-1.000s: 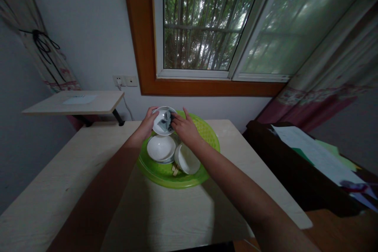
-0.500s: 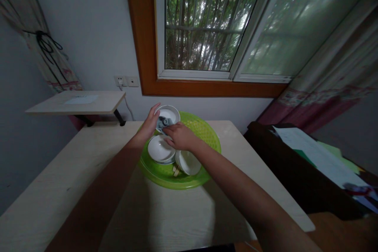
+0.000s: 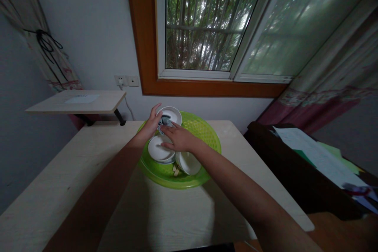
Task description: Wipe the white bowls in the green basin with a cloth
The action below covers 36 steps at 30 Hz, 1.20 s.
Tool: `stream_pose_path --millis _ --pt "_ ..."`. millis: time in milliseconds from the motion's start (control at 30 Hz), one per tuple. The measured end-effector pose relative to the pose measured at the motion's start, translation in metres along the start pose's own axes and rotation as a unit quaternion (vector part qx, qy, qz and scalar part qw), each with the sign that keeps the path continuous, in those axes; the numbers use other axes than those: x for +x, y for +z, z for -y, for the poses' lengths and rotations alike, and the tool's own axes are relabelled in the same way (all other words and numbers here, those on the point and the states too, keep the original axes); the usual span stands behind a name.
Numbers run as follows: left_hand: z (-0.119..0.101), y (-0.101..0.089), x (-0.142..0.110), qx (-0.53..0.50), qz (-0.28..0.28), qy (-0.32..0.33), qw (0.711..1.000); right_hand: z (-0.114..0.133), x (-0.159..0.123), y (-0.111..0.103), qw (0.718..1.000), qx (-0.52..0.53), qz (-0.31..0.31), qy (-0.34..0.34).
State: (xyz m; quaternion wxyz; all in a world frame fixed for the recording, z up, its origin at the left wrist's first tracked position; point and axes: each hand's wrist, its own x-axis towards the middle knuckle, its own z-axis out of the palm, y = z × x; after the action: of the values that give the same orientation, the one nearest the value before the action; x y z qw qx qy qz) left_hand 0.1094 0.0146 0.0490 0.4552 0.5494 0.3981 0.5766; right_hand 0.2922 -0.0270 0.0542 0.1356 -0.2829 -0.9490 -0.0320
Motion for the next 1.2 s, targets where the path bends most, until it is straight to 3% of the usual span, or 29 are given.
stream_pose_path --millis 233,433,633,900,1100,1200 --pt "0.0 -0.001 0.002 -0.016 -0.03 -0.001 0.999 0.001 0.003 -0.012 0.995 -0.071 0.0 0.076" --pt "0.004 0.003 0.005 -0.048 -0.031 -0.009 0.998 -0.003 0.003 -0.011 0.983 -0.12 -0.048 0.132" --pt "0.011 -0.001 0.009 -0.066 -0.028 -0.042 0.997 -0.009 0.001 -0.012 0.983 -0.134 -0.031 0.12" --pt "0.006 -0.005 0.007 -0.131 0.024 -0.072 0.988 -0.017 -0.003 -0.021 0.986 -0.122 -0.05 0.104" --pt "0.005 -0.007 0.01 -0.163 -0.018 -0.109 0.98 -0.017 -0.004 -0.027 0.984 -0.136 -0.074 0.084" --pt "0.002 -0.007 0.012 -0.184 0.002 -0.132 0.974 -0.017 -0.004 -0.028 0.985 -0.138 -0.08 0.064"
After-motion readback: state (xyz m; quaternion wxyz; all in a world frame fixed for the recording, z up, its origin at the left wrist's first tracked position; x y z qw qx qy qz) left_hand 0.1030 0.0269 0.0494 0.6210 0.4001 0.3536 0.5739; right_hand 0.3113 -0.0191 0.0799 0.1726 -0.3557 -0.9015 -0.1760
